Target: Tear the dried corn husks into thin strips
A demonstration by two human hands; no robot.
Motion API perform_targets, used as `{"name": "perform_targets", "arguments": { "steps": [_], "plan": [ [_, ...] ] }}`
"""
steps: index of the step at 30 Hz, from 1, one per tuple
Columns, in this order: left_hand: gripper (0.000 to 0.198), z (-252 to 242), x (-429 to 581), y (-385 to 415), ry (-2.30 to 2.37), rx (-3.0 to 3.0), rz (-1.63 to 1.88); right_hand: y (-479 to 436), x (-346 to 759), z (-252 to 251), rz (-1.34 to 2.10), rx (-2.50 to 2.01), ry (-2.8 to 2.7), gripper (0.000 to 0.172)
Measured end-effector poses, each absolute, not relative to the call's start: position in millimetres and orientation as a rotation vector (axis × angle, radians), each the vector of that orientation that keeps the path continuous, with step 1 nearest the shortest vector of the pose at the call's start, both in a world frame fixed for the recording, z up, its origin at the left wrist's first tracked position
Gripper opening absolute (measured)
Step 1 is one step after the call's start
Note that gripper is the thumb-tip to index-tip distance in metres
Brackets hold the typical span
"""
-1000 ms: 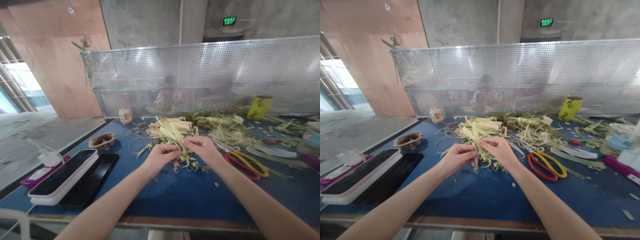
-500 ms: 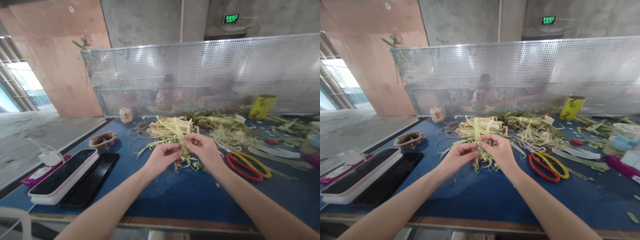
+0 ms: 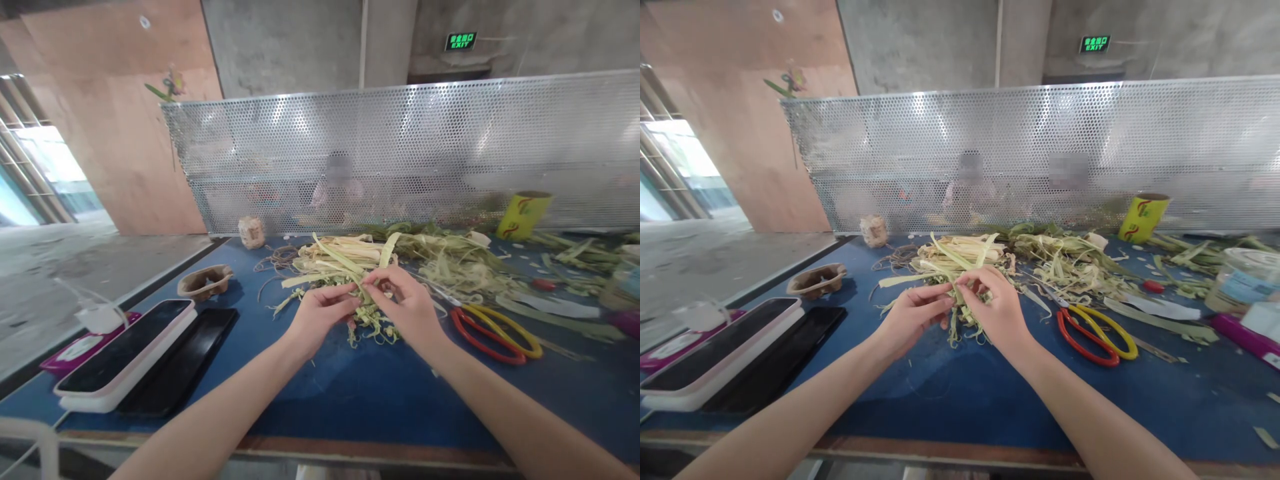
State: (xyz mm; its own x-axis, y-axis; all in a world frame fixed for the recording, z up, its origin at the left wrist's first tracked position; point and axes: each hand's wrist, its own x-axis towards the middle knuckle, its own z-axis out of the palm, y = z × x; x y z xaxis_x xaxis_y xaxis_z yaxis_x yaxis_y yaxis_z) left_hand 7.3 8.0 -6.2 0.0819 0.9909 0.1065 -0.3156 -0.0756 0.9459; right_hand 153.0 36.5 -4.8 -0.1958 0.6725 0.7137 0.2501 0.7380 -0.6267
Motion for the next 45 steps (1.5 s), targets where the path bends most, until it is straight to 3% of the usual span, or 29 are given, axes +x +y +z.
{"name": "perform_targets", "arguments": {
  "steps": [7,17,25,34,41,45],
  "plan": [
    [0.03,-4,5,6,0.836,1.165,1.313,36,156,-1,0.183,-0.669,-1.873,0.014],
    [0.027,-9,5,9,0.855,1.027,1.349,40,155,-6,0.362,-0.8,-1.829,0.011],
    [0.019,-5,7,9,0.908,1.035,1.37,41,157,-11,0.272,-0.578,-1.954,0.058],
    [0.018,-10,5,11,0.975,1.143,1.367,39,161,-8,0.119,-0.41,-2.129,0.065],
    [0.016,-12,5,9,1.047,1.401,1.298,44,164,-9,-0.19,-0.46,-2.13,0.077],
    [0.016,-10,7,6,1.019,1.477,1.271,44,166,-8,-0.137,-0.5,-2.115,0.084]
  ]
}}
